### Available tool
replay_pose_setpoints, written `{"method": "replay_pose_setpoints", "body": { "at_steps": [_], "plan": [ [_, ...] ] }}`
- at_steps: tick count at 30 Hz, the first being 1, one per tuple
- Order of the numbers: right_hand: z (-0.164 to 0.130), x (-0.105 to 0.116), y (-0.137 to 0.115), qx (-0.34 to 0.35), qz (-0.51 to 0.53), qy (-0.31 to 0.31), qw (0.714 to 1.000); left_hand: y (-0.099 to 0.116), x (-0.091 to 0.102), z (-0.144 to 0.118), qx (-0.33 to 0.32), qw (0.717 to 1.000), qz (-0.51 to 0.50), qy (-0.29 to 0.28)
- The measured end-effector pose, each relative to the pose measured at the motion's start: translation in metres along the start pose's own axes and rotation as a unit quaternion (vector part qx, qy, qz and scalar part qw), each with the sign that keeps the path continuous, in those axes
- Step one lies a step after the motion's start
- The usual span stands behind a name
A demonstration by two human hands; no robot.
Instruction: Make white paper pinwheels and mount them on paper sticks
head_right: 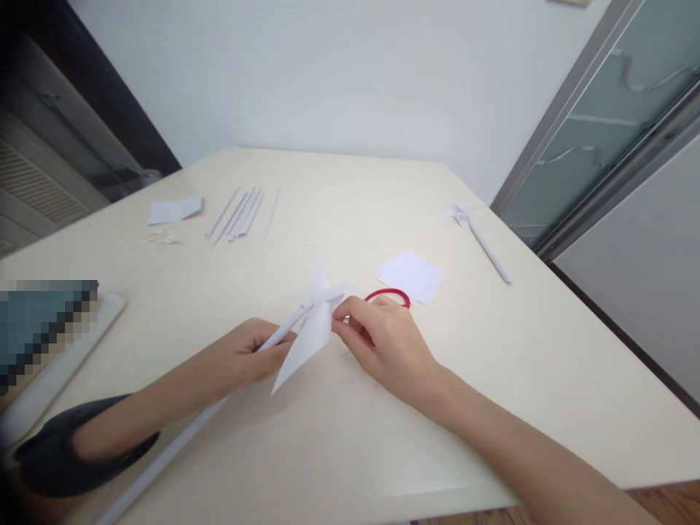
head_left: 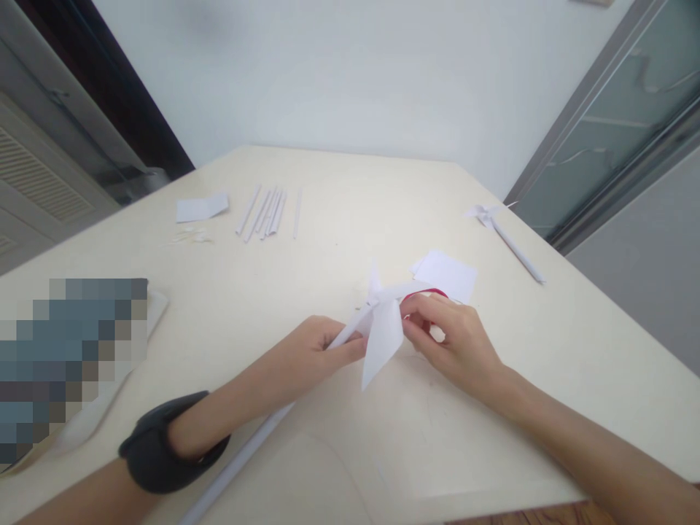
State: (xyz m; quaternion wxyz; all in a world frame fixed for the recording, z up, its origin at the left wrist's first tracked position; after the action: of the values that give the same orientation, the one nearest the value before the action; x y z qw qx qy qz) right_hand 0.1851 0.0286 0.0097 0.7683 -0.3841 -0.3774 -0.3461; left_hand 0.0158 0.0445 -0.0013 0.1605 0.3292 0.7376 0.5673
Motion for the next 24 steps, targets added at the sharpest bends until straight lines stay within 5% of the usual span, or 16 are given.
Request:
{"method": "replay_pose_setpoints", "body": {
  "at_steps": [12, 19, 24],
  "plan": [
    [0.001, 0.0, -0.004, 0.027, 0.015, 0.011, 0.999, -0.015, -0.006, 0.0, 0.033, 0.993, -0.033, -0.107],
    [0.001, 0.0, -0.002, 0.002, 0.008, 0.006, 1.0, -0.008, -0.002, -0.002, -0.034, 0.996, 0.052, 0.069],
    [0.0, -0.001, -0.001, -0.008, -0.001, -0.001, 1.0, 0.003, -0.001, -0.004, -0.048, 0.993, 0.072, 0.081]
  ]
}}
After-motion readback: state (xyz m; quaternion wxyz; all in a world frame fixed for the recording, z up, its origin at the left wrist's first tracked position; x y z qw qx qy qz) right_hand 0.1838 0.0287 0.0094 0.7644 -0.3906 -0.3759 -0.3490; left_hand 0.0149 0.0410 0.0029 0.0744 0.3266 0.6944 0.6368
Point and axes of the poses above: each hand's wrist, its own z-axis towards the middle knuckle, its own x-axis out of the back of the hand, y = z × x, the point moved 4 cm from there along z, towards the middle knuckle, and after that the axes turned 15 degrees about -z, right-handed, at the moved point
